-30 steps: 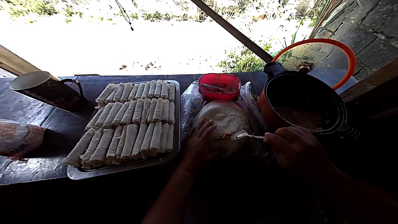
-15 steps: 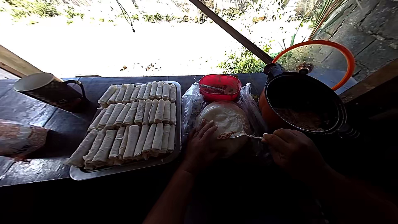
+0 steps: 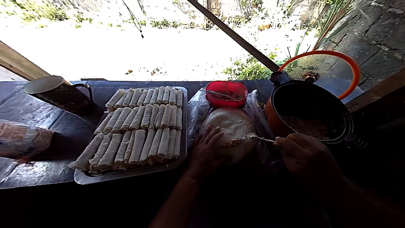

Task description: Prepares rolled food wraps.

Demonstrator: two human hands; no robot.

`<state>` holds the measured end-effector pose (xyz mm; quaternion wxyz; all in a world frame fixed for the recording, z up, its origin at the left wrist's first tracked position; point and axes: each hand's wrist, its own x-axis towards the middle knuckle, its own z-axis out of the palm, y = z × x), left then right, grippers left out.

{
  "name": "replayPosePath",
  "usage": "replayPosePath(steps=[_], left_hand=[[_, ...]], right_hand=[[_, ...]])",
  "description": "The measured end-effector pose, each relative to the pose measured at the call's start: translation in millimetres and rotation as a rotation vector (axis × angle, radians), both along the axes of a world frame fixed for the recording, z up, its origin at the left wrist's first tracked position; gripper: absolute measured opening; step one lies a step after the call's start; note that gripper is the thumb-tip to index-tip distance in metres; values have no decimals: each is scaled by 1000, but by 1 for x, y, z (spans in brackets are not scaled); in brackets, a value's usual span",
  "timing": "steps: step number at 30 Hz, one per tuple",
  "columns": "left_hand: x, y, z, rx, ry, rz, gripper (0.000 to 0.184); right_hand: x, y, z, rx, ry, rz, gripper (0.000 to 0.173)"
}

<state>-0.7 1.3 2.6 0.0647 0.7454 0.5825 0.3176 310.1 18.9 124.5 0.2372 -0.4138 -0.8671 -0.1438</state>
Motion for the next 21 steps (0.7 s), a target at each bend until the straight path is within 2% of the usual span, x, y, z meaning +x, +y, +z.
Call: replayPosePath(steps=[6, 11, 14, 17, 19, 21], left_hand=[[-4, -1, -6, 47, -10, -1, 83], [-5, 1, -10, 114, -13, -9, 84], [-8, -2, -10, 127, -20, -20, 83], [-6, -4, -4, 169, -37, -44, 82], [-3, -11, -1, 191, -47, -48, 79], [-3, -20, 2, 192, -51, -32, 77]], right_hand=[[23, 2, 38, 54, 97, -74, 27], [75, 11, 84, 117, 53, -347, 28], [99, 20, 82, -3, -86, -534, 23], [108, 27, 67, -276, -264, -693, 22], [108, 26, 59, -402, -341, -716, 20], [107, 24, 56, -430, -367, -695, 20]])
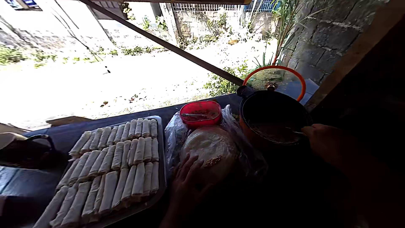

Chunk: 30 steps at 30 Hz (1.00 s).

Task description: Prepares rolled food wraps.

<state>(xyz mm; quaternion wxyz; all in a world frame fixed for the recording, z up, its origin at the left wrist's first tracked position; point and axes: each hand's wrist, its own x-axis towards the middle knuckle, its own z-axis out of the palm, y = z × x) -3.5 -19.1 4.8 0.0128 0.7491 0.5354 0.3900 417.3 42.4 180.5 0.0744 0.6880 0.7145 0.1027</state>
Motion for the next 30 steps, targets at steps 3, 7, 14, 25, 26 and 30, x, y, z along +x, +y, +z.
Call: replayPosePath(steps=[3, 7, 14, 25, 26, 30], left_hand=[[-3, -8, -3, 7, -10, 17, 73], [-6, -15, -4, -3, -3, -4, 52], [-12, -14, -4, -41, -10, -88, 27], [-14, -3, -2, -60, -57, -96, 20], [-13, -3, -2, -61, -65, -95, 19], [-12, -2, -5, -46, -129, -96, 18]], right_hand=[[3, 0, -1, -9, -70, 7, 23], [-7, -1, 3, -60, -137, 26, 23], [-3, -1, 1, -73, -142, 101, 30], [-2, -16, -2, 7, 21, 220, 45], [-4, -19, 0, 32, 40, 247, 46], [-10, -21, -3, 48, 110, 329, 30]])
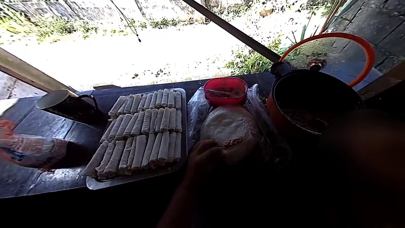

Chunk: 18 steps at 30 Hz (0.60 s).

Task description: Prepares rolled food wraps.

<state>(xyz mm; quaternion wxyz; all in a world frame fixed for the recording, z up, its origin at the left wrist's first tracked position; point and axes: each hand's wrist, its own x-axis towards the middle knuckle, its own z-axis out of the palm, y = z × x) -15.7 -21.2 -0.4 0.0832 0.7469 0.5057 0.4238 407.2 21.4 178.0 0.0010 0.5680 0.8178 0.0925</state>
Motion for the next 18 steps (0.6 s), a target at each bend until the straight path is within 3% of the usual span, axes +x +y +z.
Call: replayPosePath(steps=[4, 8, 13, 18], left_hand=[[-1, -1, -1, 14, -28, -13, 18], [-5, -4, -4, 14, -27, 6, 20], [-7, -5, -7, 62, -16, 4, 29], [-5, -5, -5, 60, -20, 13, 29]], right_hand=[[2, 3, -7, 9, 44, -3, 21], [-1, 2, -8, 231, 158, -26, 33], [-9, -11, 0, 494, 211, -38, 29], [-2, -12, -22, 373, 154, 68, 34]])
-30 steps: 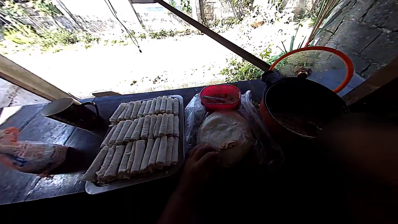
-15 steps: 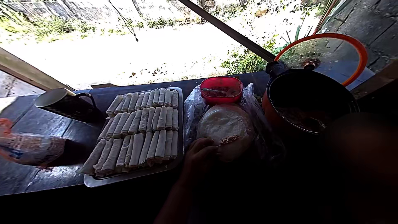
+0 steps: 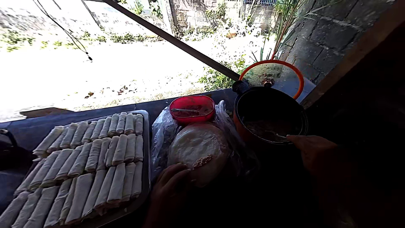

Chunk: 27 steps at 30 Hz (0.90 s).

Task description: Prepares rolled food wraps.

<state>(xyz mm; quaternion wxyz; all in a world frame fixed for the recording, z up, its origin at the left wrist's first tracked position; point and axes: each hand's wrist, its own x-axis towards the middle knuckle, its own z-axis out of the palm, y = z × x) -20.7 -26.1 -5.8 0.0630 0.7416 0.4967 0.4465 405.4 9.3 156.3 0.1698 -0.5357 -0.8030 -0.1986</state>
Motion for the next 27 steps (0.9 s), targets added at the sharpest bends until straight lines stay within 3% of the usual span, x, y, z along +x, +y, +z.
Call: replayPosePath(steps=[4, 6, 8, 10, 13, 17, 21, 27], left_hand=[[2, 1, 1, -8, -8, 12, 34], [3, 1, 1, -20, -2, 21, 36], [3, 3, 2, -27, 1, 29, 36], [3, 5, 4, -55, 3, 25, 35], [5, 7, 4, -87, -26, 18, 29], [7, 8, 1, -95, -69, 21, 23], [7, 10, 0, -96, -116, 18, 14], [2, 8, 0, -100, -95, 23, 21]], right_hand=[[16, 5, -3, -140, -73, 47, 35], [17, 3, 7, -199, -101, 26, 44], [2, 1, 14, -121, -65, 87, 46], [-27, -2, 10, -42, 100, 289, 34], [-80, 2, -25, -133, 275, 611, 23], [-129, 28, -82, -241, 264, 833, 23], [-147, 44, -107, -261, 207, 838, 31], [-155, 45, -113, -231, 164, 834, 39]])
